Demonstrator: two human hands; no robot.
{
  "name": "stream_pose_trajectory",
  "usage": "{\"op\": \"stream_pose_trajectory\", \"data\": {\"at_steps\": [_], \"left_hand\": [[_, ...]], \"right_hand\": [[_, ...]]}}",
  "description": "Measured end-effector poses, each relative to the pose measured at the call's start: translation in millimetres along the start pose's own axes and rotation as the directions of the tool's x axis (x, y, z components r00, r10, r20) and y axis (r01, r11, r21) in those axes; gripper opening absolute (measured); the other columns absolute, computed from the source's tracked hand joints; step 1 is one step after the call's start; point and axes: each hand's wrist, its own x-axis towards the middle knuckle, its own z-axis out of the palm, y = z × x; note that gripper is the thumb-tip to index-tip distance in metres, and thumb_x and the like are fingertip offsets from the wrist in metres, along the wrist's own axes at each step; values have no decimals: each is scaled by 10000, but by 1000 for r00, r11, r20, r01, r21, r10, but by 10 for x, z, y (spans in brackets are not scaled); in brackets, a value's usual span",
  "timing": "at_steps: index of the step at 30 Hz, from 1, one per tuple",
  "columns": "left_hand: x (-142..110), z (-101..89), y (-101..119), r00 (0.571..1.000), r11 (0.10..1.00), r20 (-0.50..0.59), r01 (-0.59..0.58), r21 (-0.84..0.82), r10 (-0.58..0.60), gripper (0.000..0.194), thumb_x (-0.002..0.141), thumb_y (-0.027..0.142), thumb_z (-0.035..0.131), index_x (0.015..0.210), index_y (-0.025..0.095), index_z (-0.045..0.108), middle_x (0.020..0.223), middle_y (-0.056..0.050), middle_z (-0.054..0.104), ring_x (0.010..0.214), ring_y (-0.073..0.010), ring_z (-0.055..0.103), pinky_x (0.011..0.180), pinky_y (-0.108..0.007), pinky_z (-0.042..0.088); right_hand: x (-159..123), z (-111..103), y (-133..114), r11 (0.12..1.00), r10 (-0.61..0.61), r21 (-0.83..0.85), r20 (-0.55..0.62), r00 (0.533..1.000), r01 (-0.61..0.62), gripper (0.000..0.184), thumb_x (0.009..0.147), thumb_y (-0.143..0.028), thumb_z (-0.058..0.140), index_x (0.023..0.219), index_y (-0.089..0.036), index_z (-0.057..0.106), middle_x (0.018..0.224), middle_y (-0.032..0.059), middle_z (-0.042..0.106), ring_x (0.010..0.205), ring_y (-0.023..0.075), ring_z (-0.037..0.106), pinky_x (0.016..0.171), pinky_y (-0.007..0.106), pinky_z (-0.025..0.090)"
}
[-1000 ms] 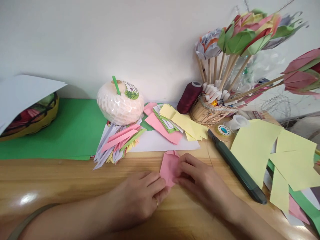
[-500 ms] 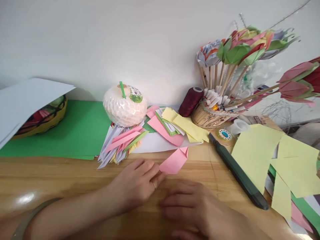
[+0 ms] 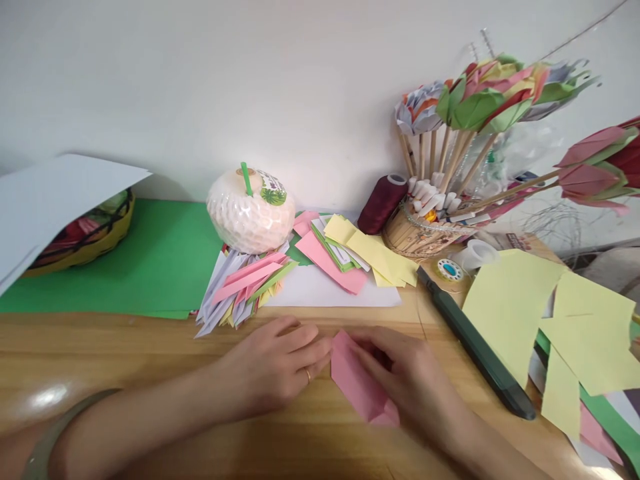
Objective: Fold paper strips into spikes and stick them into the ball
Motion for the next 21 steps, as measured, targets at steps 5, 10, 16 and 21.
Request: {"op": "stream_pose_trajectory", "data": {"at_steps": [5,10,16,21], "left_hand": [[6,-15,35,999,999,25,-23,-24,23,335,980,102,302,1080,99,622,1061,-50,666,947,-182,557,860,-366,429],[-13,5,62,999,998,2,-50,-41,50,324,971,111,323,1073,116,630,1160,-29,642,1063,-187,520,981,-397,371],[-33,32,41,999,998,35,-24,-61,27,334,981,116,309,1069,116,631,1157,-33,645,1096,-200,512,1010,-413,335],[-27,42,3,998,994,68,17,-109,-10,326,998,138,301,1147,135,592,1163,-16,638,1118,-192,494,1014,-398,325]], "right_hand": [[-54,53,-22,979,79,-184,-37,996,-85,303,836,-233,514,535,-194,510,467,-28,563,407,110,493,415,215,297],[-68,115,11,981,-41,-193,-118,992,17,307,887,-263,462,595,-191,521,520,-17,570,436,100,486,447,207,319],[-46,99,-6,996,-61,-71,-156,986,50,217,912,-250,454,796,-194,629,629,-5,616,515,113,542,487,208,386],[-32,107,26,990,-107,-113,-182,977,88,153,900,-211,480,880,-189,631,745,27,631,636,144,582,563,237,451]]}}
